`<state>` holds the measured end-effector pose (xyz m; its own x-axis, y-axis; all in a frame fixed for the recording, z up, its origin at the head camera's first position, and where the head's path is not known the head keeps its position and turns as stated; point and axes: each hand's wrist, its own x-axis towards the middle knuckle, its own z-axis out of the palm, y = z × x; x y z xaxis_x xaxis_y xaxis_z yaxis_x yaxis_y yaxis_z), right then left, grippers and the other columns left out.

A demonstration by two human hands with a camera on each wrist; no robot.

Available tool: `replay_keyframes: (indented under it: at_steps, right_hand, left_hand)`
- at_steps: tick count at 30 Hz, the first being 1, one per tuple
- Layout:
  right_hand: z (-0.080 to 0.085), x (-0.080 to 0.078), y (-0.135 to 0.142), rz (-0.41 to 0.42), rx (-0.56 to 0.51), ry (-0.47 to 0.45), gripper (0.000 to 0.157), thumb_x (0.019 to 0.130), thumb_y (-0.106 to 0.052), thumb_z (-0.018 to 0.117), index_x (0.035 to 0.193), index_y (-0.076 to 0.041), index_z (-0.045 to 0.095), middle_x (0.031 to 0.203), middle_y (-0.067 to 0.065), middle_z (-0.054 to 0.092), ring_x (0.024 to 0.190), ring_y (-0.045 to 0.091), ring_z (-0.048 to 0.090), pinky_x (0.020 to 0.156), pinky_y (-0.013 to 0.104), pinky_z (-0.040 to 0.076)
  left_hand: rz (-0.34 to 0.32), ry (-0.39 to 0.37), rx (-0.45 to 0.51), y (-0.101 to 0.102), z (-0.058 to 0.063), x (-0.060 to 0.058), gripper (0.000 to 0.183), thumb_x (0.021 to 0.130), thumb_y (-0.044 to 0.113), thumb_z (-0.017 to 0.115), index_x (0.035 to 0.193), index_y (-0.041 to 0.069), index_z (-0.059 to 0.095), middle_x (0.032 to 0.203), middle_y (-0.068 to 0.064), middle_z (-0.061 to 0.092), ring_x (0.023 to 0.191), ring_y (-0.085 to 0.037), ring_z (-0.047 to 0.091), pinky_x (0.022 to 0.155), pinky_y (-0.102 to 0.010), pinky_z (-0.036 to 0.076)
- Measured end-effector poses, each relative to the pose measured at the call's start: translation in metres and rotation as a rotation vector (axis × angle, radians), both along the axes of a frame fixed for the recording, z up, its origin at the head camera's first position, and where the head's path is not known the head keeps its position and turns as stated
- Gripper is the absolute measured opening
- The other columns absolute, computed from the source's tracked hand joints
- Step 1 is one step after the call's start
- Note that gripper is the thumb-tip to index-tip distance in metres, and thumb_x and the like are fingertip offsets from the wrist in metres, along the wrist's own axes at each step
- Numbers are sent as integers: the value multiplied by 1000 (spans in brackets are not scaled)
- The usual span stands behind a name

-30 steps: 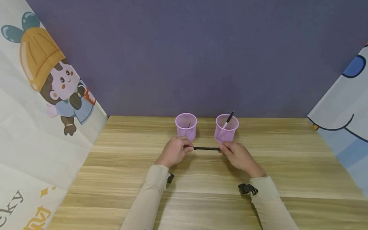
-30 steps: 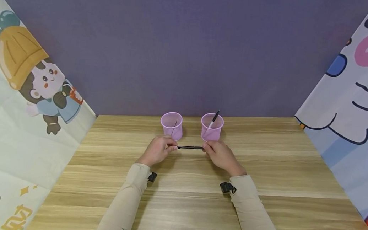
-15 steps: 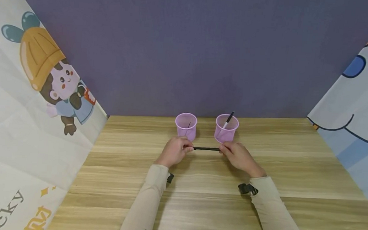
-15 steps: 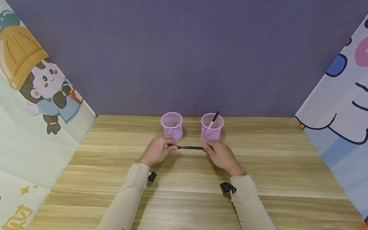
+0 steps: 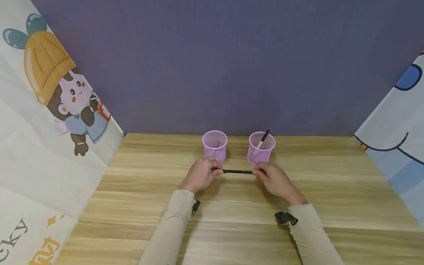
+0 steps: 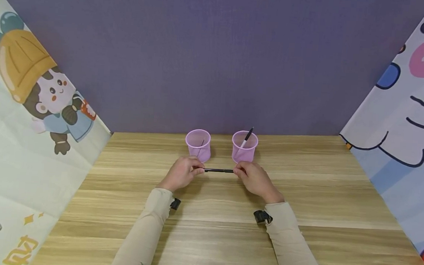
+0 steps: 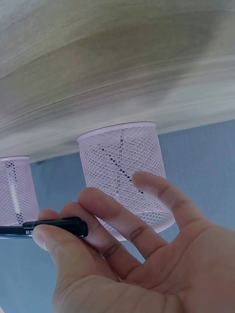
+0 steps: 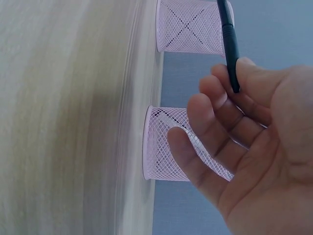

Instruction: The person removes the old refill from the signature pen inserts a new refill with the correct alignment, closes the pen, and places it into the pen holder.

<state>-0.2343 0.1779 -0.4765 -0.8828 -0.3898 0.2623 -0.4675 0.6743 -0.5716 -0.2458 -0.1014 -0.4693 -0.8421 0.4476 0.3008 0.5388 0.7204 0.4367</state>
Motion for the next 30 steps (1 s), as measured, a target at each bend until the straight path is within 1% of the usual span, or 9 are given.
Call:
replay_keyframes:
  at_steps: [6, 9, 16, 21, 25, 30]
  right_hand:
    - [1, 0, 0, -5, 4, -15, 12, 101, -15, 64, 90, -12, 67, 74, -5, 58, 67, 9, 48, 63, 26, 42]
    - [1, 1, 0, -6, 7, -16, 10, 101, -16, 65, 92, -13, 67, 75, -5, 58, 68, 9, 48, 64, 26, 42]
    - [2, 1, 0, -7, -2, -22, 6, 99, -16, 67, 94, -13, 67, 78, -5, 62, 71, 10, 52, 67, 28, 45]
    - [2, 2, 0, -5, -17, -16, 6, 98, -16, 68, 94, -12, 67, 80, -3, 65, 74, 10, 55, 68, 29, 47]
    - [2, 2, -1, -12, -13, -15, 9, 98, -19, 69, 95, -10, 66, 82, -2, 67, 75, 9, 57, 69, 29, 49]
    - [2, 2, -1, -9, -4, -18, 8, 98, -18, 69, 97, -11, 65, 83, -3, 67, 76, 10, 58, 71, 30, 49]
  left_hand:
    - [-5, 4, 8, 0, 0, 1, 10, 92, 19, 76, 95, 10, 80, 93, -1, 74, 86, -17, 69, 86, -37, 58]
    - [-7, 0, 14, 0, 0, 1, 10, 92, 18, 76, 95, 10, 80, 93, -1, 75, 86, -18, 69, 86, -37, 58]
    - [-9, -2, 18, 0, 0, 1, 9, 91, 15, 77, 96, 8, 80, 93, -2, 75, 86, -19, 70, 86, -38, 58]
    - [-1, -28, 31, 0, 1, 1, 8, 91, 15, 77, 95, 9, 80, 93, -2, 74, 85, -18, 69, 84, -38, 58]
    - [1, -25, 29, 0, 0, 1, 8, 92, 17, 76, 94, 10, 80, 92, -1, 74, 85, -16, 69, 82, -36, 58]
    - [-2, -25, 25, -1, -1, 1, 10, 92, 19, 75, 94, 11, 80, 92, 0, 74, 84, -15, 68, 82, -34, 57]
